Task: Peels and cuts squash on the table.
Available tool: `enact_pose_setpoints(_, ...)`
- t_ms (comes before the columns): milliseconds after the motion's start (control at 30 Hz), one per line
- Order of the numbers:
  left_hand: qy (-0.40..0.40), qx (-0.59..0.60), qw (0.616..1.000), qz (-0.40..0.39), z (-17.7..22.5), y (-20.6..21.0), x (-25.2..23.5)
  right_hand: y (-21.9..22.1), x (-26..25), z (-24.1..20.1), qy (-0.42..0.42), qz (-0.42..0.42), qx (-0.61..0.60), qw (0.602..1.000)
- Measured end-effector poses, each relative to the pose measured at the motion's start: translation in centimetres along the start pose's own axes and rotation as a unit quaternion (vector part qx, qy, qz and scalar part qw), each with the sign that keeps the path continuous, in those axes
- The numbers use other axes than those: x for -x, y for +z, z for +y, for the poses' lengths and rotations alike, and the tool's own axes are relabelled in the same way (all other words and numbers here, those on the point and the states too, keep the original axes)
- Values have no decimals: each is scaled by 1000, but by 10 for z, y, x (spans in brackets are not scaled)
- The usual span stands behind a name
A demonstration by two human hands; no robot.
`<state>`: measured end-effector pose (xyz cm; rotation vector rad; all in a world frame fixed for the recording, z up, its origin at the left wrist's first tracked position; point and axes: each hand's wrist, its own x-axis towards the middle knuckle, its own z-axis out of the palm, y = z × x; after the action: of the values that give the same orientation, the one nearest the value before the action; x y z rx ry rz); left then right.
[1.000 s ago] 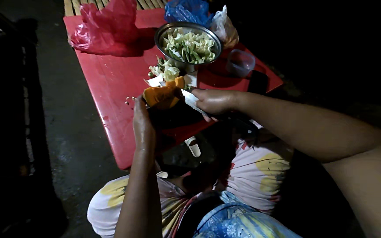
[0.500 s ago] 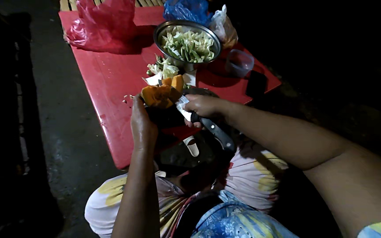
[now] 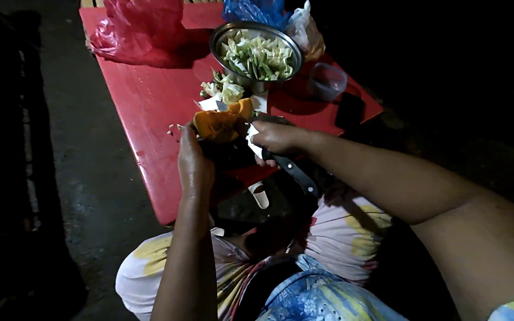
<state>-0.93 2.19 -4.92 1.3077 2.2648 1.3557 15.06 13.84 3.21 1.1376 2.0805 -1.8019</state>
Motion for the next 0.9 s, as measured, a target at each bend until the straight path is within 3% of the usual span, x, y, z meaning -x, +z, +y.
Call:
enact_pose_setpoints(367, 27, 63, 998, -6, -6, -1, 8, 36, -10, -10, -1, -11, -168, 986)
enact_pose_setpoints(433, -17, 87, 996, -1, -6, 0, 2, 37, -19, -15, -8, -4, -128, 992)
enact_pose_setpoints(567, -42, -15, 999, -17, 1, -11, -11, 10, -24, -37, 7, -3, -54, 999)
enact_pose_setpoints(733, -82, 29, 995, -44, 7, -12, -22, -20, -23, -62, 43, 40, 69, 996)
enact_pose_setpoints(900, -75, 45, 992, -88, 9, -19, -37, -21, 0, -78, 6, 126, 281, 951)
